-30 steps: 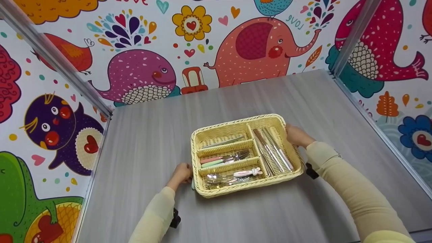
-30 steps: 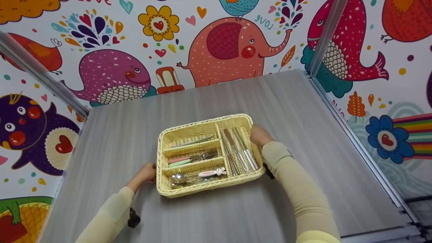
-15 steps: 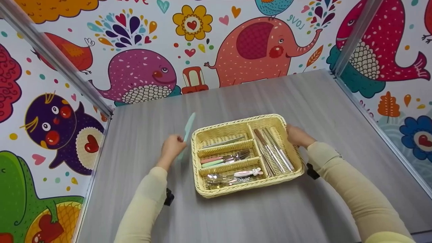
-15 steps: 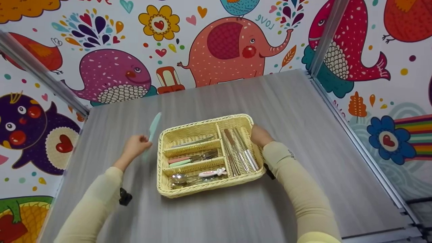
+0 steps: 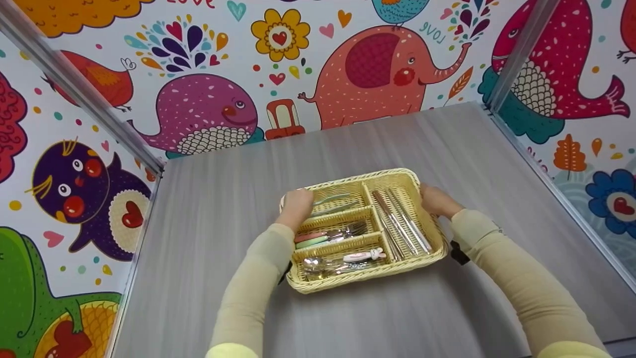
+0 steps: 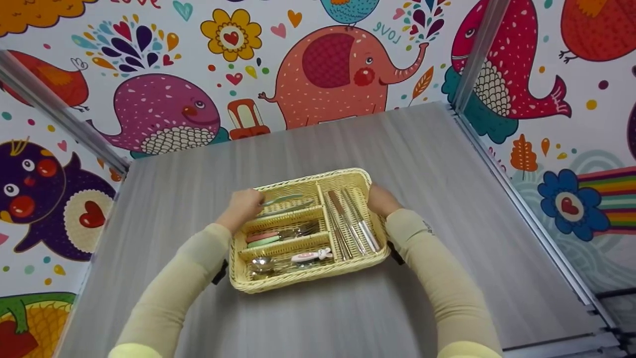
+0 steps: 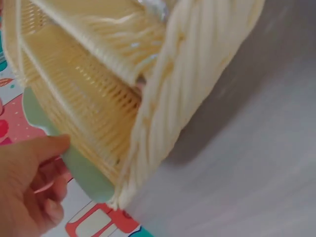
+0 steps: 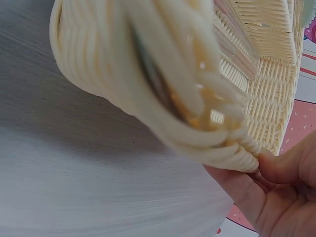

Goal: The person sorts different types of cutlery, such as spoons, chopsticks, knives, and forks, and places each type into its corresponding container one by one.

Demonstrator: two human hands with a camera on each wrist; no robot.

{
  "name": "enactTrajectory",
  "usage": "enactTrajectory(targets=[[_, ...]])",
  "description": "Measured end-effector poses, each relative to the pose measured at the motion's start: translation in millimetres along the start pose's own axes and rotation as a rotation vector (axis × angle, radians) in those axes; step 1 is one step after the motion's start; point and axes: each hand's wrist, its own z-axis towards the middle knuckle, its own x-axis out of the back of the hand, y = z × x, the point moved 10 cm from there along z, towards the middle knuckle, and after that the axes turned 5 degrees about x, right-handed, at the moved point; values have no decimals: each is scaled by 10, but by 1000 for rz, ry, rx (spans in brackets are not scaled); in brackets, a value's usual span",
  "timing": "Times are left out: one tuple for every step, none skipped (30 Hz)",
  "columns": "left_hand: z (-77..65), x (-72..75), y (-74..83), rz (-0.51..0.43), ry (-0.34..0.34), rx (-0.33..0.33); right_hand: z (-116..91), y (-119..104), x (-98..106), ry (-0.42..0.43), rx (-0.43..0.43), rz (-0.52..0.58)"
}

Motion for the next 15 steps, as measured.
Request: enactTrajectory(targets=[[72, -118, 26, 30, -11, 0, -4, 2, 4, 4, 0, 1], [138, -221, 46, 45, -14, 5, -6, 8, 9, 7, 1, -2], [160, -248, 67, 50, -12, 6, -9, 6, 17, 15, 8, -5], [245, -377, 82, 56, -33, 13, -11, 5, 24, 22, 12, -9], [201, -328, 95, 47, -66, 21, -8, 6, 25, 26, 14, -14], [239, -384, 103, 48, -27, 11, -6, 2, 29, 32, 17, -20], [269, -433, 106, 37, -35, 15, -2, 2, 28, 32, 19, -21], [309, -488, 104, 18, 2, 11, 3, -1, 25, 32, 21, -22], [332, -521, 102, -1, 42, 6, 8, -8, 23, 32, 23, -22], [342, -547, 96, -21, 37, 15, 16, -6, 14, 29, 20, -23], [325, -533, 95, -43, 32, 21, 21, -6, 7, 26, 18, -23], [355, -597, 88, -61, 6, 39, 25, -8, 1, 24, 14, -20], [307, -552, 83, -86, -61, 70, 30, -12, -6, 20, 15, -21], [228, -465, 90, -100, -64, 77, 32, -16, -9, 19, 15, -24], [134, -362, 92, -109, -110, 96, 35, -18, -15, 17, 15, -28]])
